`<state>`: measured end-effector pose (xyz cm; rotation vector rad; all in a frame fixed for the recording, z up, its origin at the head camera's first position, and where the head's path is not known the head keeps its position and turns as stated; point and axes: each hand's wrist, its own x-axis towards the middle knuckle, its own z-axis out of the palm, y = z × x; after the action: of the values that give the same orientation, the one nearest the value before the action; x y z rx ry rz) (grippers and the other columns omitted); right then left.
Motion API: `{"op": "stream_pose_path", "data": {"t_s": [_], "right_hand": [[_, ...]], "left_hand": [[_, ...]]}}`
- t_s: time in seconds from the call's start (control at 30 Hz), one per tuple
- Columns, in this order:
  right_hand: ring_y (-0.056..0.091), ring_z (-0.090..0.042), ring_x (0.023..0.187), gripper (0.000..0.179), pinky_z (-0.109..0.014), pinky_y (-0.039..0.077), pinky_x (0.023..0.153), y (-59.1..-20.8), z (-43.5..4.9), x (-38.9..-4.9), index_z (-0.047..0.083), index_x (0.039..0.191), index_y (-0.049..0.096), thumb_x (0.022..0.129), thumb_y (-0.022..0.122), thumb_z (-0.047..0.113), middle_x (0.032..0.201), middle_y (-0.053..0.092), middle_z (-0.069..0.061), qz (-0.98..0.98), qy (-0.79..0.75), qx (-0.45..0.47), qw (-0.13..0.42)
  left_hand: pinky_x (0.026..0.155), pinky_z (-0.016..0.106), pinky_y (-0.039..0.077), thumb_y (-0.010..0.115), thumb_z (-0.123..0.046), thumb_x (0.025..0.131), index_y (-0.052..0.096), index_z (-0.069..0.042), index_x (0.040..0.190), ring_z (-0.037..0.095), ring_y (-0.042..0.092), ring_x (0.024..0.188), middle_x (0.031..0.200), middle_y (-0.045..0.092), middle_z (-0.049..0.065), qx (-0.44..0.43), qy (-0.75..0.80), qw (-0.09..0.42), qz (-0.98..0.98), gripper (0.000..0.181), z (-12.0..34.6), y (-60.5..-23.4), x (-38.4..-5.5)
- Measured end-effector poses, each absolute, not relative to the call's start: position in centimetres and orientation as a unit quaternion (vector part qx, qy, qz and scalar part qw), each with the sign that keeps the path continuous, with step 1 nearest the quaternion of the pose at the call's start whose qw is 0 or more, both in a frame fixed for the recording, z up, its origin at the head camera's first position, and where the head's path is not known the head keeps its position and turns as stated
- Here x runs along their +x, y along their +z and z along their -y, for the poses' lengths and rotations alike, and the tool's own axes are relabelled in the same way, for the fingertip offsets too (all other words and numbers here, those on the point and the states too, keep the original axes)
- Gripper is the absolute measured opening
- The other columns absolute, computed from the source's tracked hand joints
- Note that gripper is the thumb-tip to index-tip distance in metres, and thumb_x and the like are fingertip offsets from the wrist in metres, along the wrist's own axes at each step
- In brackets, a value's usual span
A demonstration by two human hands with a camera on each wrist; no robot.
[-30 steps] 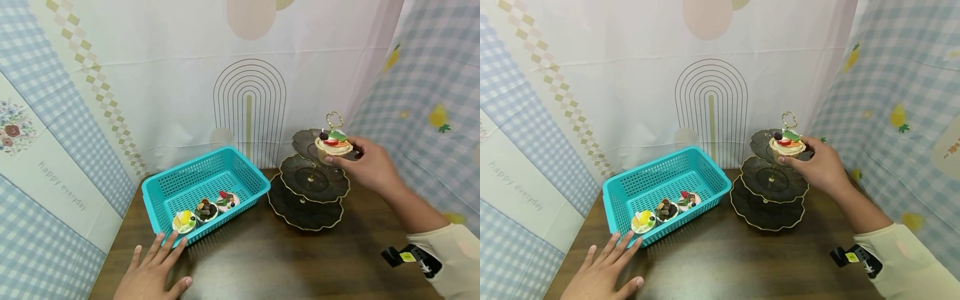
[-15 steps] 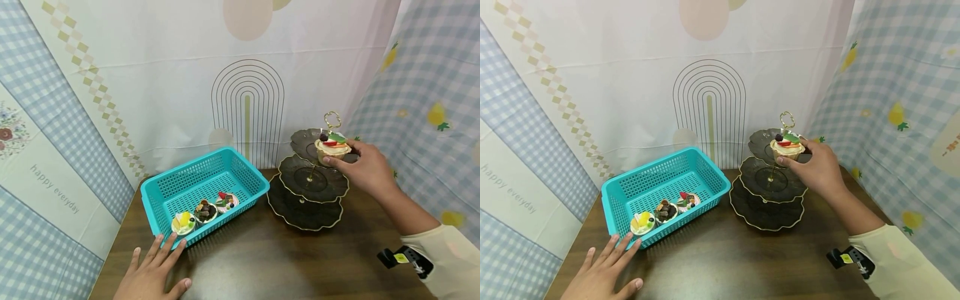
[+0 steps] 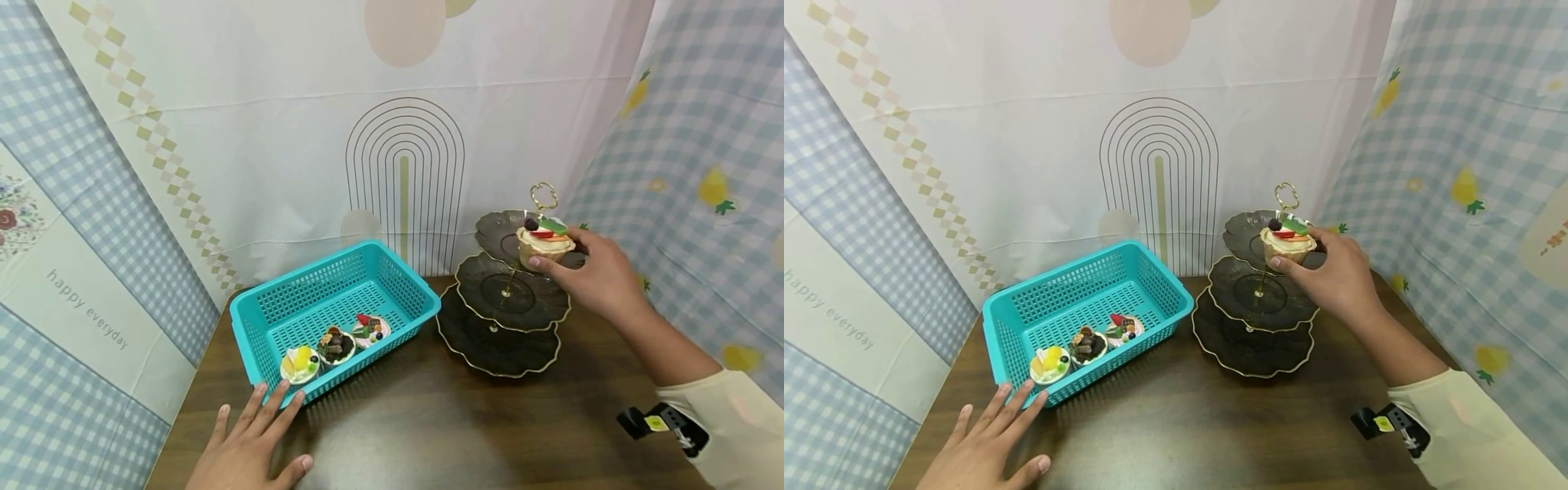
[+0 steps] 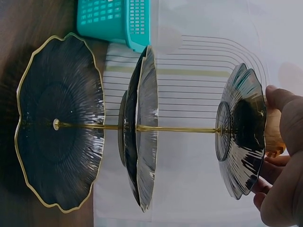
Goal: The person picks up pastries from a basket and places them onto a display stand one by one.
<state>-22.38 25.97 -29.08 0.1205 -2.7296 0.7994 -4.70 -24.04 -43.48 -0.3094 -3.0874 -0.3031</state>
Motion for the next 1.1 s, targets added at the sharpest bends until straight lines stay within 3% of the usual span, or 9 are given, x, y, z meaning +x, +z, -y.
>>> {"op": "stream_pose_path", "data": {"t_s": [0.33,0.53,0.73,0.83,0.97,1.1], "right_hand": [[0.046,-0.05,0.129,0.09,-0.064,0.038,0.099,-29.2,-26.4,-22.0,-0.004,0.151,0.044,0.089,0.078,0.052,0.137,0.057,-0.029,0.93,0.316,0.058,0.176],[0.039,-0.05,0.135,0.081,-0.063,0.028,0.111,-29.2,-26.7,-21.4,-0.004,0.149,0.047,0.09,0.08,0.042,0.137,0.06,-0.025,0.912,0.337,0.07,0.221],[0.038,-0.045,0.136,0.074,-0.06,0.027,0.112,-29.5,-26.5,-20.8,0.001,0.148,0.052,0.086,0.082,0.028,0.145,0.053,-0.024,0.879,0.356,0.116,0.295],[0.041,-0.043,0.134,0.073,-0.053,0.026,0.113,-29.6,-25.9,-20.8,-0.001,0.144,0.056,0.084,0.08,0.034,0.142,0.055,-0.023,0.846,0.341,0.178,0.369],[0.048,-0.045,0.128,0.078,-0.047,0.027,0.114,-30.0,-24.5,-21.0,-0.009,0.129,0.063,0.085,0.071,0.056,0.132,0.062,-0.026,0.787,0.299,0.265,0.469],[0.053,-0.046,0.118,0.074,-0.042,0.031,0.111,-30.4,-22.7,-20.8,-0.011,0.116,0.066,0.091,0.066,0.059,0.12,0.066,-0.026,0.744,0.288,0.334,0.503]], "left_hand": [[0.113,0.074,0.016,0.053,-0.078,0.09,0.041,-0.032,0.159,0.033,0.024,0.153,0.167,0.03,-0.005,-0.099,-0.09,0.018,0.991,0.083,23.9,-43.4,-4.6],[0.113,0.074,0.015,0.054,-0.078,0.09,0.043,-0.031,0.158,0.033,0.025,0.153,0.166,0.031,-0.004,-0.101,-0.089,0.026,0.991,0.083,23.8,-43.4,-4.6],[0.112,0.075,0.017,0.058,-0.077,0.089,0.045,-0.031,0.157,0.034,0.028,0.151,0.165,0.034,-0.003,-0.106,-0.085,0.047,0.99,0.083,23.9,-43.6,-4.5],[0.113,0.075,0.017,0.058,-0.076,0.089,0.044,-0.031,0.158,0.033,0.027,0.152,0.165,0.034,-0.002,-0.107,-0.086,0.047,0.989,0.083,23.9,-43.5,-4.5],[0.113,0.075,0.016,0.057,-0.076,0.089,0.044,-0.031,0.158,0.033,0.026,0.152,0.165,0.033,-0.002,-0.105,-0.087,0.04,0.99,0.083,23.8,-43.4,-4.5],[0.113,0.076,0.014,0.055,-0.077,0.089,0.043,-0.031,0.158,0.034,0.025,0.152,0.166,0.032,-0.002,-0.1,-0.085,0.028,0.991,0.084,23.8,-43.3,-4.5]]}}
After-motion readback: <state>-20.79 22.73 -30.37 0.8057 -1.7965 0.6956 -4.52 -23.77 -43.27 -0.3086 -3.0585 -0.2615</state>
